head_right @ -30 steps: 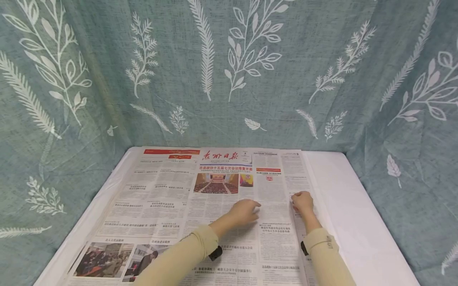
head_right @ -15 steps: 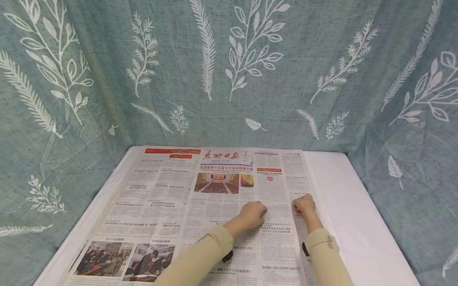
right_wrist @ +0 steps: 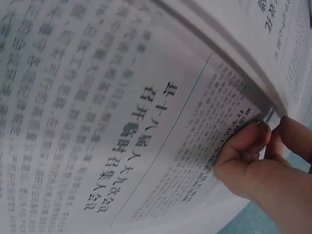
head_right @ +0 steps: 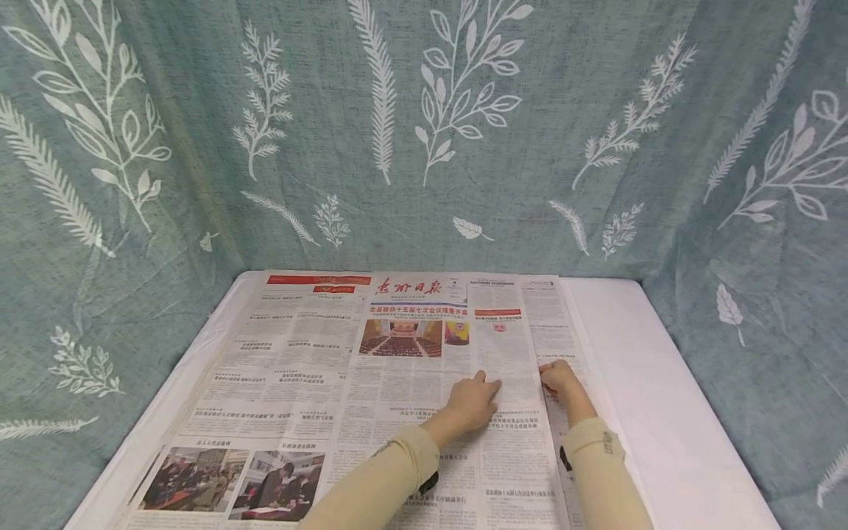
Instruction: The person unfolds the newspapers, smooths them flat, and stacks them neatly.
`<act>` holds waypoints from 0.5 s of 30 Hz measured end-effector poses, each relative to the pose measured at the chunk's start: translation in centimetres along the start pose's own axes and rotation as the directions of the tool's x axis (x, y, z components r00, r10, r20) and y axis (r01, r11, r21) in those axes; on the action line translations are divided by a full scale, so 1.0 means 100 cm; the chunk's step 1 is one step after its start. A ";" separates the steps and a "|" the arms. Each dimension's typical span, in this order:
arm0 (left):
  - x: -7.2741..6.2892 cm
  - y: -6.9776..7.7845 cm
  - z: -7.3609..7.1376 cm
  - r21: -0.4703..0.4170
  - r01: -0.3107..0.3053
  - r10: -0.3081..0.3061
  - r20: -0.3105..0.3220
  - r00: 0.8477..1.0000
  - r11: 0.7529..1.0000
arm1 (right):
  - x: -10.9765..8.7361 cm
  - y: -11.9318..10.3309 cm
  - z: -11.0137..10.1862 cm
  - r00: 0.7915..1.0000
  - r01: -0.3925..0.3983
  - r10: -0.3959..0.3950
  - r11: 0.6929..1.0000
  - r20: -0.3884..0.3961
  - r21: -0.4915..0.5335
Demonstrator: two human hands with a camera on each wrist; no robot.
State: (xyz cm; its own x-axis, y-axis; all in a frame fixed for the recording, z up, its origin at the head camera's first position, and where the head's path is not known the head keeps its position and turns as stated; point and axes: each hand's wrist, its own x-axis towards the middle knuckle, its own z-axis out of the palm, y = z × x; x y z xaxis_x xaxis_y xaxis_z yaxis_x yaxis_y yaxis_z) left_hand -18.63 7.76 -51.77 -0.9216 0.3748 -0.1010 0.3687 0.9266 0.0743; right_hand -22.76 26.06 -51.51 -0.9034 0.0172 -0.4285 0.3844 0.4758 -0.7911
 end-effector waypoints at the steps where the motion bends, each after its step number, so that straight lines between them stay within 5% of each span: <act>1: 0.000 0.000 -0.001 -0.002 -0.001 0.001 0.002 1.000 1.000 | 0.000 0.000 -0.001 1.000 0.009 -0.009 1.000 0.009 0.008; 10: 0.003 0.004 -0.002 -0.065 0.026 -0.027 -0.012 1.000 0.998 | -0.002 0.005 -0.002 0.998 0.052 -0.052 0.999 0.046 0.000; 13: 0.005 0.005 -0.002 -0.077 0.045 -0.048 -0.034 0.998 0.996 | 0.013 0.016 -0.004 0.997 0.056 -0.056 0.998 0.062 0.000; 15: 0.007 0.007 -0.003 -0.050 0.036 -0.039 -0.044 0.998 0.998 | 0.028 0.031 -0.008 0.985 0.128 -0.134 0.990 0.113 0.058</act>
State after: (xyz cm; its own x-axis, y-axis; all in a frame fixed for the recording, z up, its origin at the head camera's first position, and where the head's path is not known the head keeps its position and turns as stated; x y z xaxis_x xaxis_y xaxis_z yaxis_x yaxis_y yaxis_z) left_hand -19.00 8.68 -51.48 -0.9396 0.3369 -0.0598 0.3284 0.9369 0.1198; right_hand -24.25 28.33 -54.81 -0.9193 -0.1461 -0.3654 0.2760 0.4225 -0.8633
